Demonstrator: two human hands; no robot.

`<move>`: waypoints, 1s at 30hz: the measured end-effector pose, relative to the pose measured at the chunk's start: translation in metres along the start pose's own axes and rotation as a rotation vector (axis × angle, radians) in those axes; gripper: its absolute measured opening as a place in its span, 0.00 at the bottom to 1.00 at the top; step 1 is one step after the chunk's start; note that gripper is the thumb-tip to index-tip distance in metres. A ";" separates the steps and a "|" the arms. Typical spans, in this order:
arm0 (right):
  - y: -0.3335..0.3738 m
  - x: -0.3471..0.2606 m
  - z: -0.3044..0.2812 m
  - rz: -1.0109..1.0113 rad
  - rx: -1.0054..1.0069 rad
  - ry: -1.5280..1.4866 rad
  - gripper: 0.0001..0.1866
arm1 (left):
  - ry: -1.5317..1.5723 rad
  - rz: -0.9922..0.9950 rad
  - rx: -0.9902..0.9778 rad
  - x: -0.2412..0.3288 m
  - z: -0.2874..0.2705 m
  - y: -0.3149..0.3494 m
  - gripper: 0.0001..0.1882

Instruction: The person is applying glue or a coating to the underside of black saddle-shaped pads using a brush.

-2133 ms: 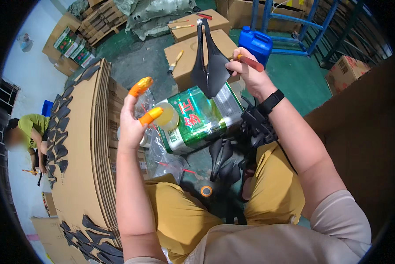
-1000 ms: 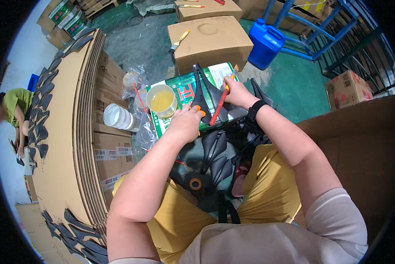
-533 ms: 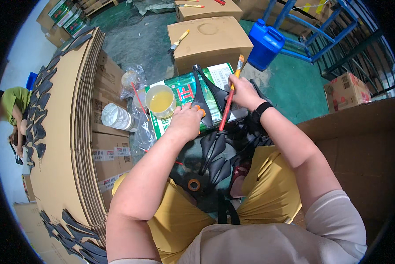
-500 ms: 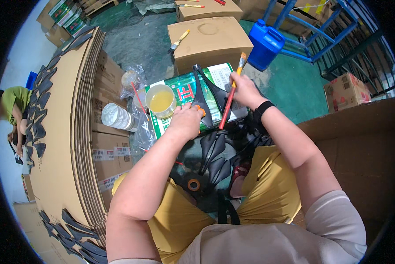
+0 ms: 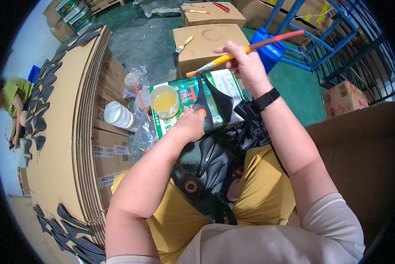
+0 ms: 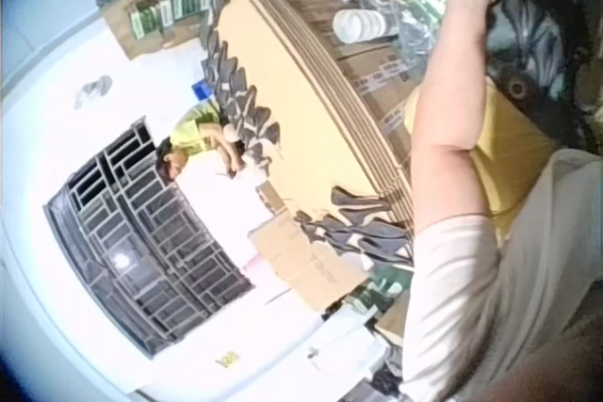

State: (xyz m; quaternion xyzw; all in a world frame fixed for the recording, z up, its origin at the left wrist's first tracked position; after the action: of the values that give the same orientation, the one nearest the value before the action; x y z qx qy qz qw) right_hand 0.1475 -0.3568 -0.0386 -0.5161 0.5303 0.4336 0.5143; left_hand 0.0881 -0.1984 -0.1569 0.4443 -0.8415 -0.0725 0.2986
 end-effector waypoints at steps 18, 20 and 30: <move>-0.009 0.038 0.154 -0.338 -0.428 0.649 0.13 | 0.001 0.059 -0.351 0.015 -0.018 0.082 0.14; -0.011 0.038 0.153 -0.335 -0.392 0.634 0.15 | -0.006 0.057 -0.416 0.009 -0.017 0.087 0.18; -0.005 0.030 0.149 -0.386 -0.421 0.638 0.11 | 0.184 0.088 -0.305 -0.012 -0.036 0.103 0.24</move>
State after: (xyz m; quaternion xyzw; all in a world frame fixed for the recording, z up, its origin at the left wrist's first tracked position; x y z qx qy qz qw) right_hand 0.1691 -0.2130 -0.0826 -0.8078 0.4565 0.2469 0.2794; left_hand 0.0413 -0.1226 -0.0927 0.3613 -0.8087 -0.1451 0.4410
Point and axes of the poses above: each hand's wrist, its own y-axis away from the middle knuckle, its own z-axis out of the palm, x = y × z, the point moved 6 cm from there along -y, towards the middle knuckle, and after that the axes turned 7 degrees about y, right-handed, at the moved point
